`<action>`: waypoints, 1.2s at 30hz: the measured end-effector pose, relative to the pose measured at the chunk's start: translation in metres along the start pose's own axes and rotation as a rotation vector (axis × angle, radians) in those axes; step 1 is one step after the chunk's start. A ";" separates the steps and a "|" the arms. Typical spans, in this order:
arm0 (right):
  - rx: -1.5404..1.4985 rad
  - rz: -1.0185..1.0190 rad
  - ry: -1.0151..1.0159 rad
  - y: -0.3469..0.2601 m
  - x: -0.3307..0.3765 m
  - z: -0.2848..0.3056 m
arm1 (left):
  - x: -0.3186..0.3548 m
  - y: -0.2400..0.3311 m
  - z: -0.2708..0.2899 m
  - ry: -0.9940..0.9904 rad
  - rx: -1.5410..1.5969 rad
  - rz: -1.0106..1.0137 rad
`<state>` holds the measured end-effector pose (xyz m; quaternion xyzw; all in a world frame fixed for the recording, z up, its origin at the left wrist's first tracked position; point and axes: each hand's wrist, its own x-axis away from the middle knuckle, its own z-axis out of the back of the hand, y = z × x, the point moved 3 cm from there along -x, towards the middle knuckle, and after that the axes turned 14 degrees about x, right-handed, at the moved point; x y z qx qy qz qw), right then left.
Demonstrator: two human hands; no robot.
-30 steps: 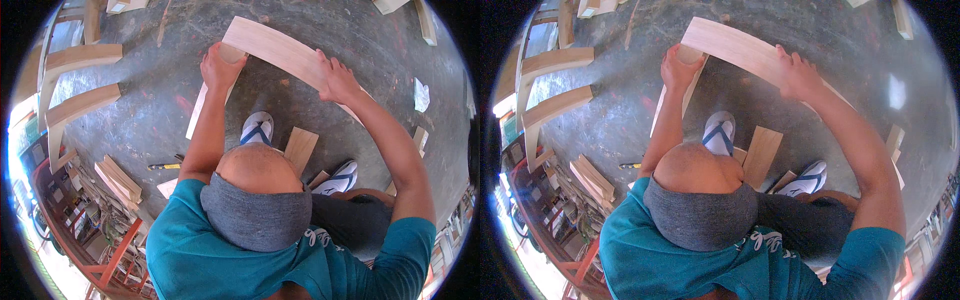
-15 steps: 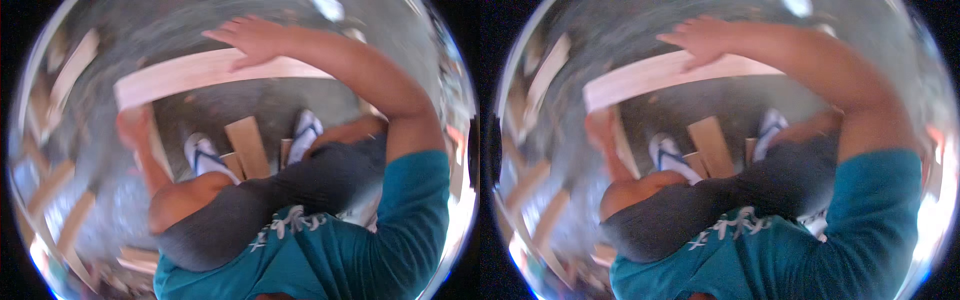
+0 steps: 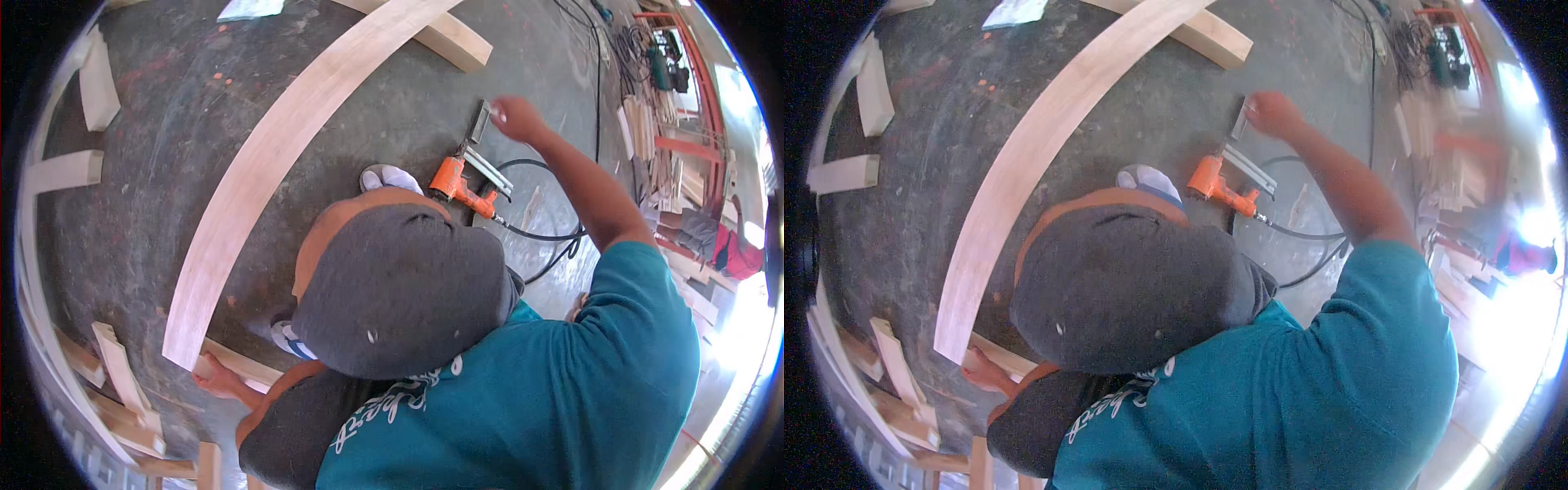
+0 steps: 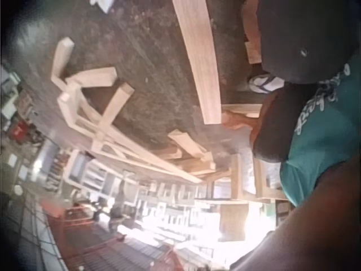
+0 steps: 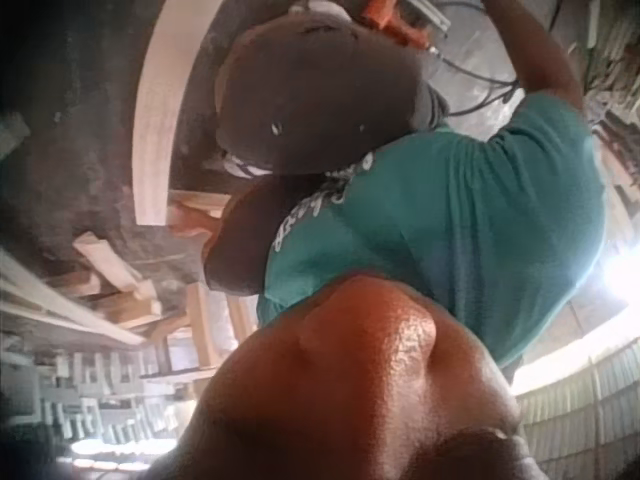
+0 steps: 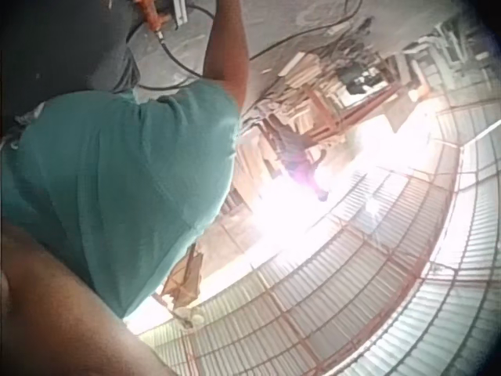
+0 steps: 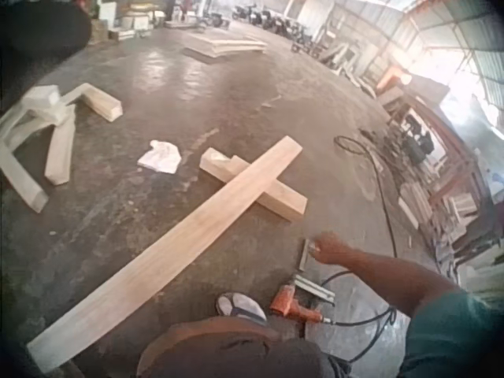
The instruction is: Assemble and secure wooden frame components using glue, a square, and a pneumatic nail gun.
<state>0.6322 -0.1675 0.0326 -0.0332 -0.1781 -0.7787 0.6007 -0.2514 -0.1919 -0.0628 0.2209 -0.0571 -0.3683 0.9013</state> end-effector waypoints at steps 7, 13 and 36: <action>-0.139 -0.277 -0.490 -0.002 0.068 -0.100 | -0.015 -0.033 0.004 0.011 -0.011 -0.068; -0.197 0.058 -0.303 -0.109 0.139 -0.063 | -0.017 -0.031 -0.002 -0.057 0.051 -0.072; -1.521 0.937 -0.442 -0.398 -0.044 0.372 | 0.078 0.377 0.083 0.026 0.753 -1.498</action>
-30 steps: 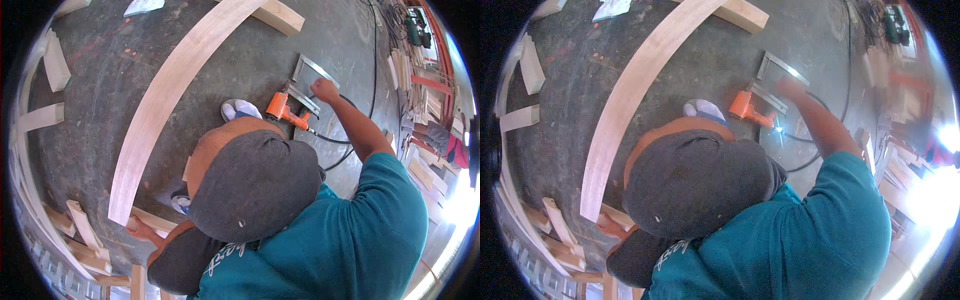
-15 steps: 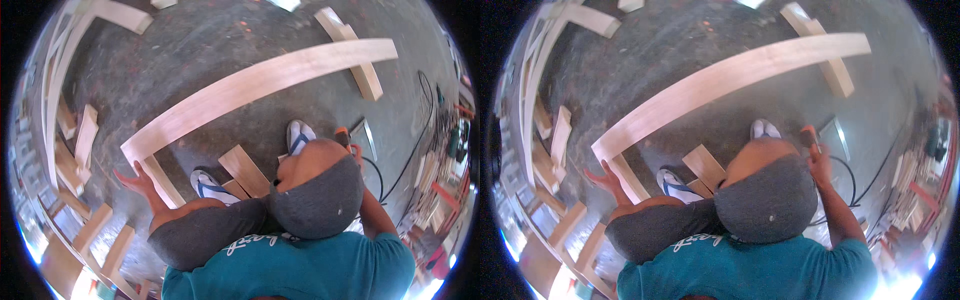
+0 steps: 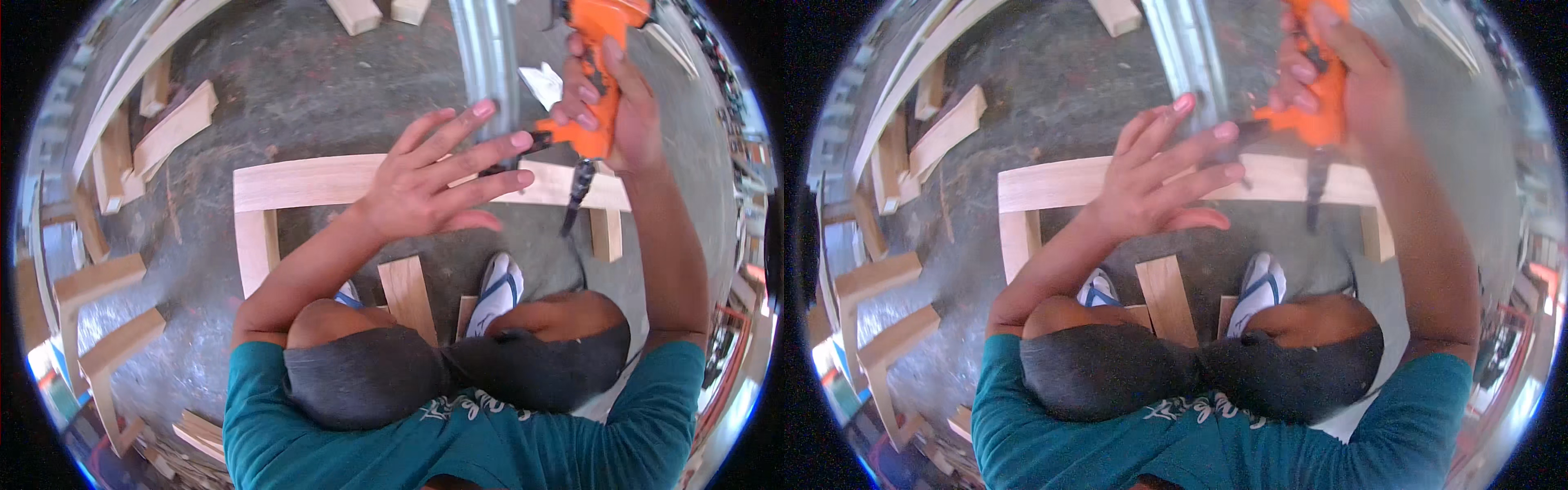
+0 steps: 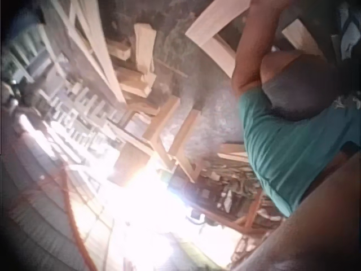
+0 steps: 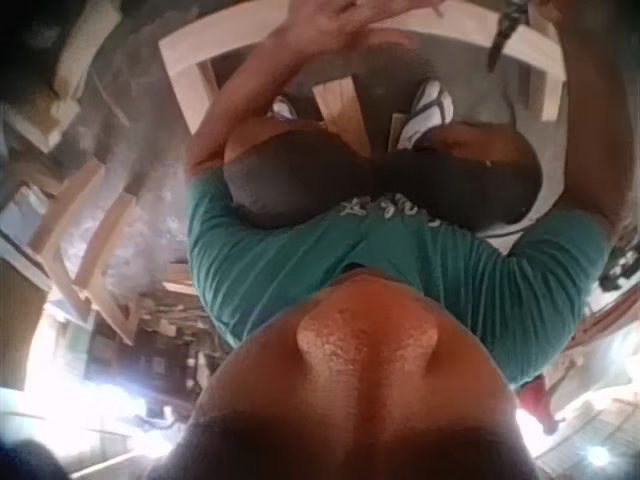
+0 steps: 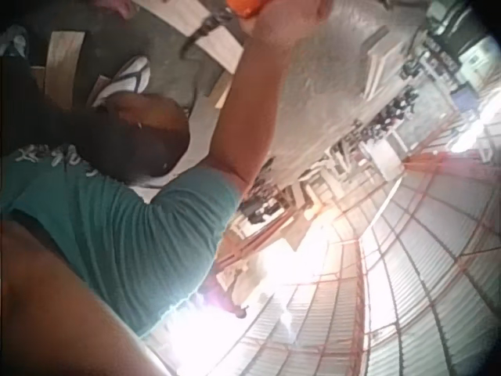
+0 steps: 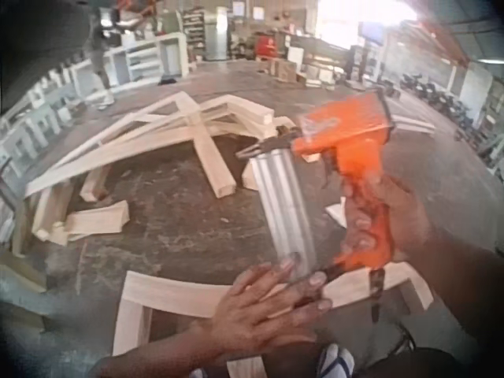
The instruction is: Assemble and secure wooden frame components using glue, a square, and a pneumatic nail gun.
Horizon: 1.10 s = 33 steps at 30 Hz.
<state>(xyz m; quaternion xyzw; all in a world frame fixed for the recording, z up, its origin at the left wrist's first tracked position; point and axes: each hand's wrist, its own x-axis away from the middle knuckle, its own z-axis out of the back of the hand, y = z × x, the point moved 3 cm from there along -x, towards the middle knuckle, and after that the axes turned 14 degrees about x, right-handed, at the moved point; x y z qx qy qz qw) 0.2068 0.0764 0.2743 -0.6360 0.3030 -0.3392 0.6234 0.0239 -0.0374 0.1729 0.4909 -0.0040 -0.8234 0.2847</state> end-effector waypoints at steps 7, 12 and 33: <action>-0.220 -0.032 -0.085 0.027 -0.023 -0.064 | 0.029 0.008 0.027 0.113 -0.056 0.061; -0.373 -0.011 0.011 0.039 -0.018 -0.059 | 0.024 0.011 0.030 0.126 -0.067 0.110; 0.201 -0.255 -0.049 0.056 -0.022 -0.103 | 0.079 -0.001 0.017 -0.031 -0.056 0.293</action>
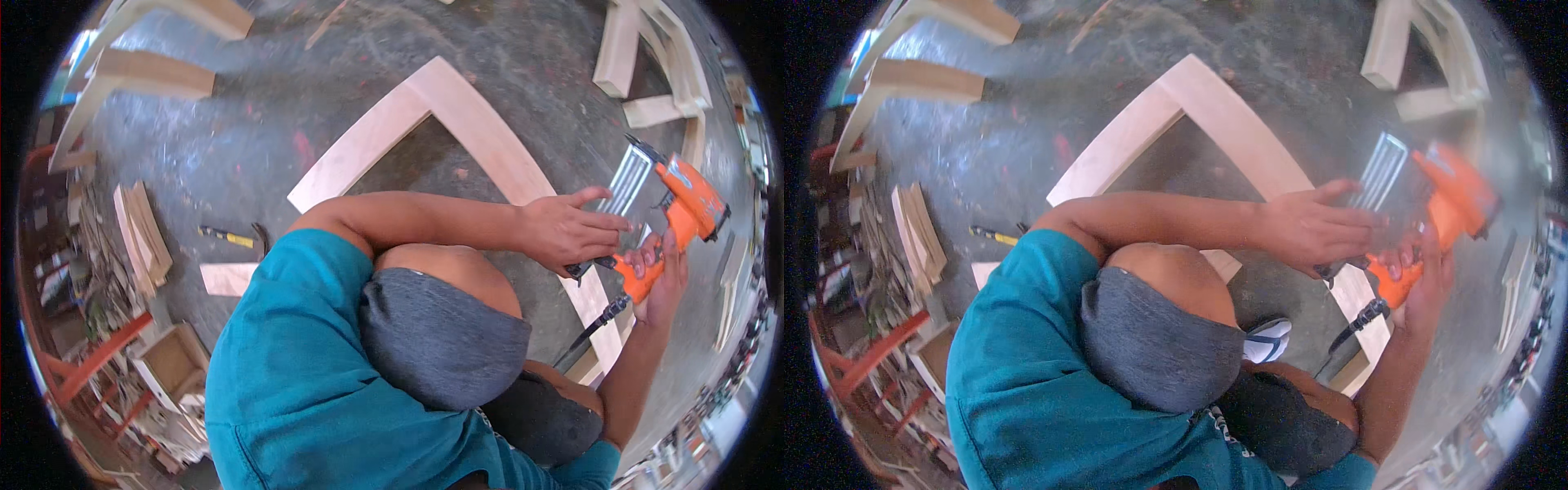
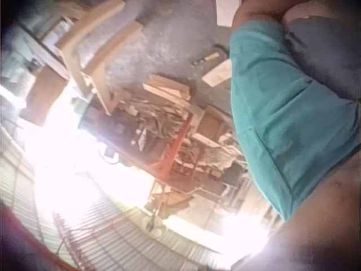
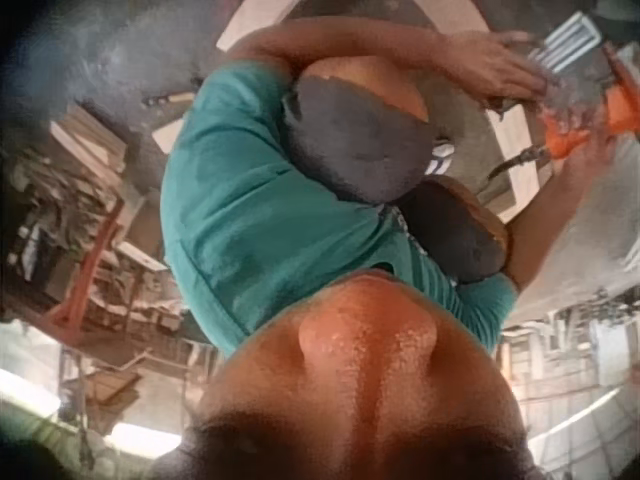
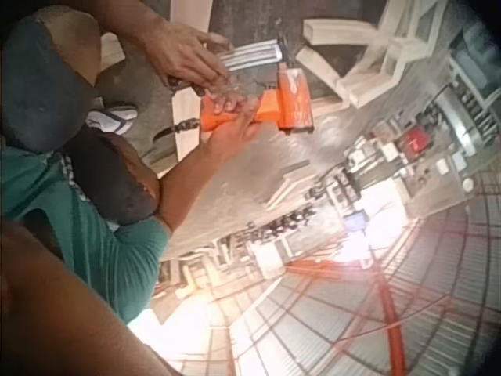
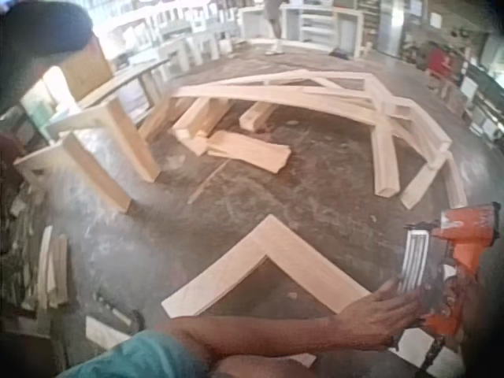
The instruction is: Assemble and secure wooden frame components using glue, a square, and a pneumatic nail gun.
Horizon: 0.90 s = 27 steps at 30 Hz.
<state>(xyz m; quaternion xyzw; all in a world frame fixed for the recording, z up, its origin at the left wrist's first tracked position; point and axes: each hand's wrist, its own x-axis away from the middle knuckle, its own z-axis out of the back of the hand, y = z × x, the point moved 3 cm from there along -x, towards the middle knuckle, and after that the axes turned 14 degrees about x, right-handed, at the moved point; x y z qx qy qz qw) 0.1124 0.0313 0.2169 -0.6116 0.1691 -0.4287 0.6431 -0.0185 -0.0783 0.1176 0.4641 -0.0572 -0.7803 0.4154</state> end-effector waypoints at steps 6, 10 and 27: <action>0.049 0.035 -0.126 -0.002 -0.001 -0.009 | 0.016 0.005 0.002 0.134 -0.077 -0.089; 0.174 -0.063 -0.255 -0.021 -0.036 -0.061 | 0.053 -0.015 0.035 0.241 -0.053 0.022; 0.943 0.001 -0.458 0.056 -0.121 -0.224 | 0.229 -0.104 0.115 0.606 -0.417 1.224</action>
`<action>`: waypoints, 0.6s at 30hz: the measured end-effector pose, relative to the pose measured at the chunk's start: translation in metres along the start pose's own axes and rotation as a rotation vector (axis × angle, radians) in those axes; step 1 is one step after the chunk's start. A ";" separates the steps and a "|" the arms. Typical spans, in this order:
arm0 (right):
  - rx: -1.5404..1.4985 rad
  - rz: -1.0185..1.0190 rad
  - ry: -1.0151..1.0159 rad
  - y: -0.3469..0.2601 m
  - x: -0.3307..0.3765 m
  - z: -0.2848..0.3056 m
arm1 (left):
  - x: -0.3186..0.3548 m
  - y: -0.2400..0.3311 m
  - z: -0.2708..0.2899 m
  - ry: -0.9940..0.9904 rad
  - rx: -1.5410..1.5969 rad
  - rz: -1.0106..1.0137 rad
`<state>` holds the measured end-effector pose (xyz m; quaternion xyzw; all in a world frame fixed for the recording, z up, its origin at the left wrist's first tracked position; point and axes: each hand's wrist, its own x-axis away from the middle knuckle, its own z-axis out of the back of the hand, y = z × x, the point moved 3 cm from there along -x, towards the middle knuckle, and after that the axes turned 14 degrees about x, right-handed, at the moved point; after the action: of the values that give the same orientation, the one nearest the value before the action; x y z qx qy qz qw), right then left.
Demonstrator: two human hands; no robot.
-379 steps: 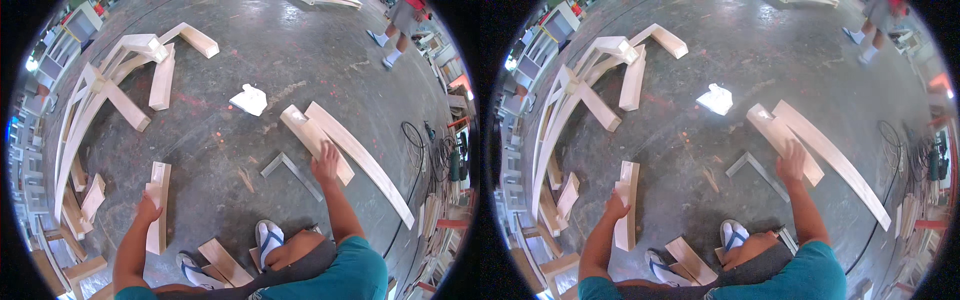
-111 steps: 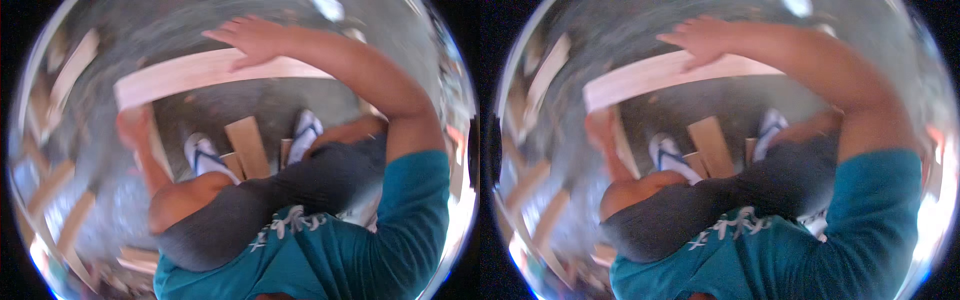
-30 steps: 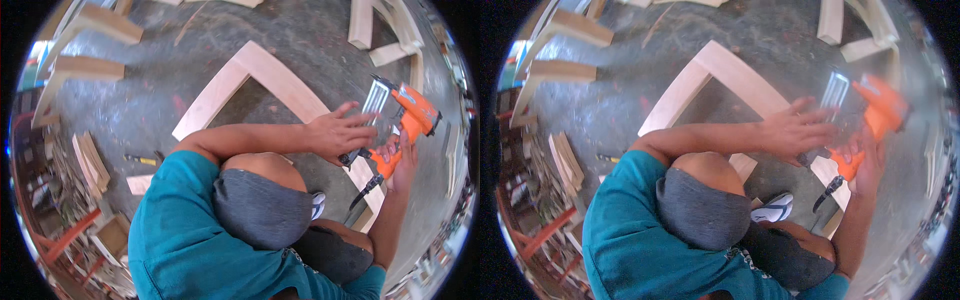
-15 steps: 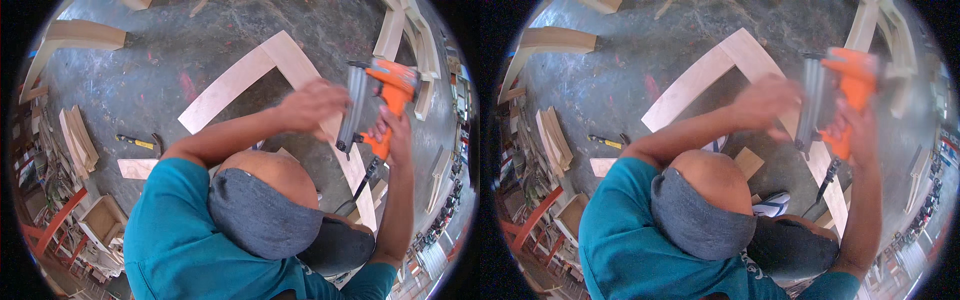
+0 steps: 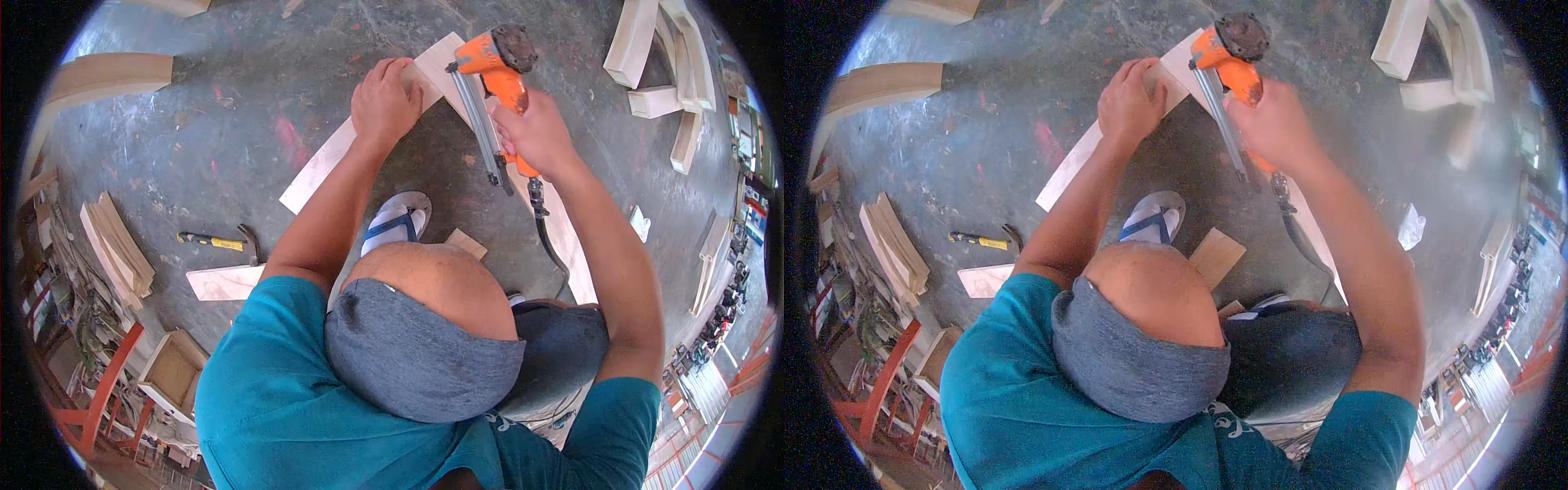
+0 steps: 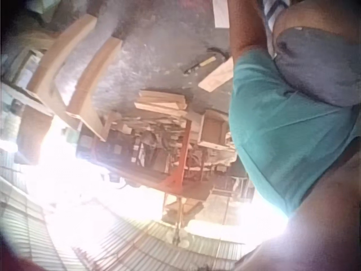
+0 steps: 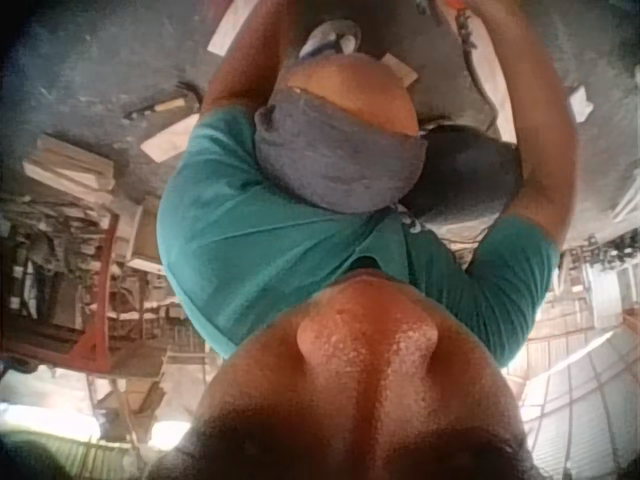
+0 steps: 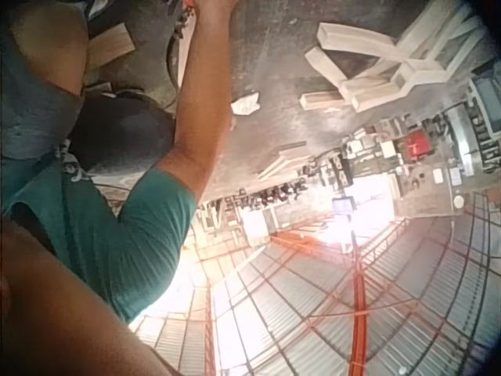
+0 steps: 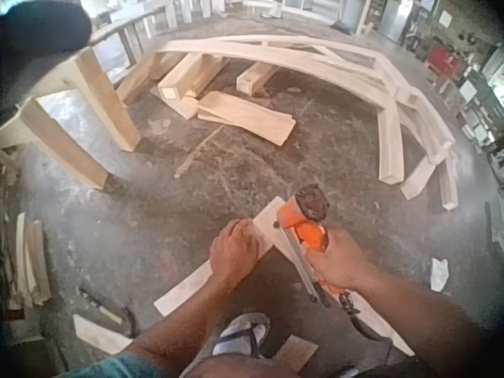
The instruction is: Assemble and secure wooden frame components using glue, a square, and a pneumatic nail gun.
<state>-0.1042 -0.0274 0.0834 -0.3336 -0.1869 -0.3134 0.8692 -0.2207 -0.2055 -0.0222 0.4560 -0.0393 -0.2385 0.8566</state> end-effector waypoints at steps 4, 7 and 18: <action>0.108 0.078 0.068 0.006 -0.013 -0.008 | 0.002 -0.003 -0.003 0.002 0.005 0.008; 0.067 0.056 0.039 0.004 -0.016 -0.010 | 0.002 -0.006 -0.003 0.013 -0.007 0.003; 0.209 0.022 0.193 0.014 -0.017 0.025 | 0.005 -0.003 -0.005 0.001 -0.067 -0.060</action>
<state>-0.1099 0.0054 0.0853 -0.2117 -0.1304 -0.3131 0.9166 -0.2164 -0.2054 -0.0278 0.4282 -0.0173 -0.2651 0.8637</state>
